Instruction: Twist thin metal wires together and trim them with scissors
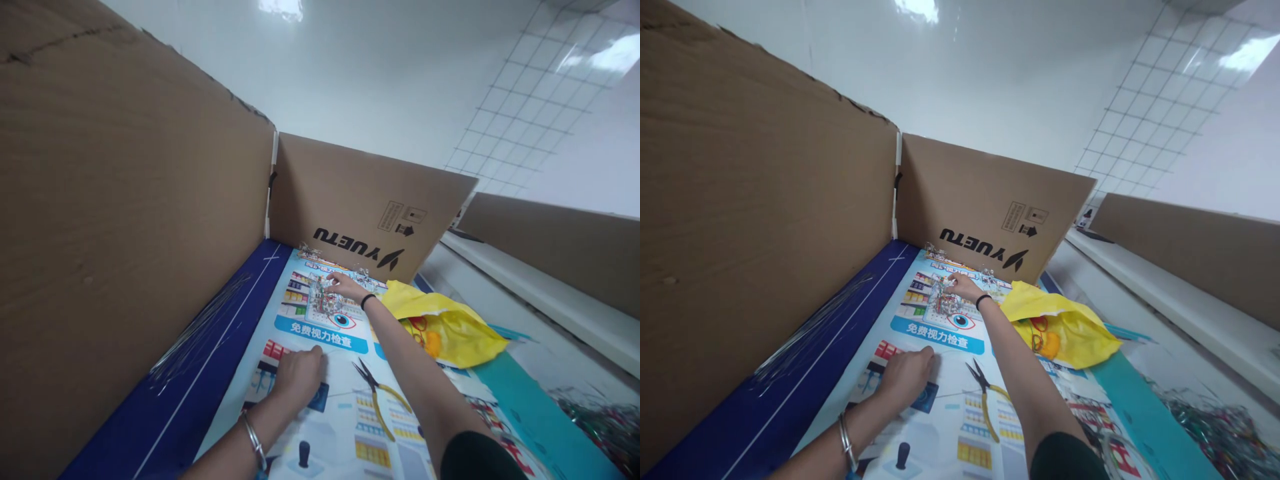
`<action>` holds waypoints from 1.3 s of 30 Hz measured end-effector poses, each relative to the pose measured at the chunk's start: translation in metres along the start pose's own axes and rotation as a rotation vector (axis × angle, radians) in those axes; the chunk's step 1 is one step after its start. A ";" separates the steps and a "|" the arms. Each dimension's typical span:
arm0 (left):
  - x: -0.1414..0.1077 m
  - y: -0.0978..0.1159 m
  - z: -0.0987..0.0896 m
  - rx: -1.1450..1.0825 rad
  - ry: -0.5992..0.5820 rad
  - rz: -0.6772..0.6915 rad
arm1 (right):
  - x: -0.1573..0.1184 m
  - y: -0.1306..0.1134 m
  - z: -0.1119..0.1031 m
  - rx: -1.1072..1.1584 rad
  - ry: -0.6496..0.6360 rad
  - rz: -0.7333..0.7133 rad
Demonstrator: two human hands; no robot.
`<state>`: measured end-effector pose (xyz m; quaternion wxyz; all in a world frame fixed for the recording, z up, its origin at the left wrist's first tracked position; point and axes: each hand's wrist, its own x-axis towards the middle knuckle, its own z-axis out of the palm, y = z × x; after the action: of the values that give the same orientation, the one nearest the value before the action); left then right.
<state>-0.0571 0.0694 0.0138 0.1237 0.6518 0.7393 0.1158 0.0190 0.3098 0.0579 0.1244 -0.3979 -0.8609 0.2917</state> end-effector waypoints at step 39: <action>0.001 -0.003 0.006 0.028 0.042 0.046 | -0.002 0.024 0.033 0.267 -0.011 0.182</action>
<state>-0.0581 0.0704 0.0073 0.0964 0.6676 0.7281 0.1219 0.0203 0.3069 0.0174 0.1444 -0.4526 -0.7754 0.4160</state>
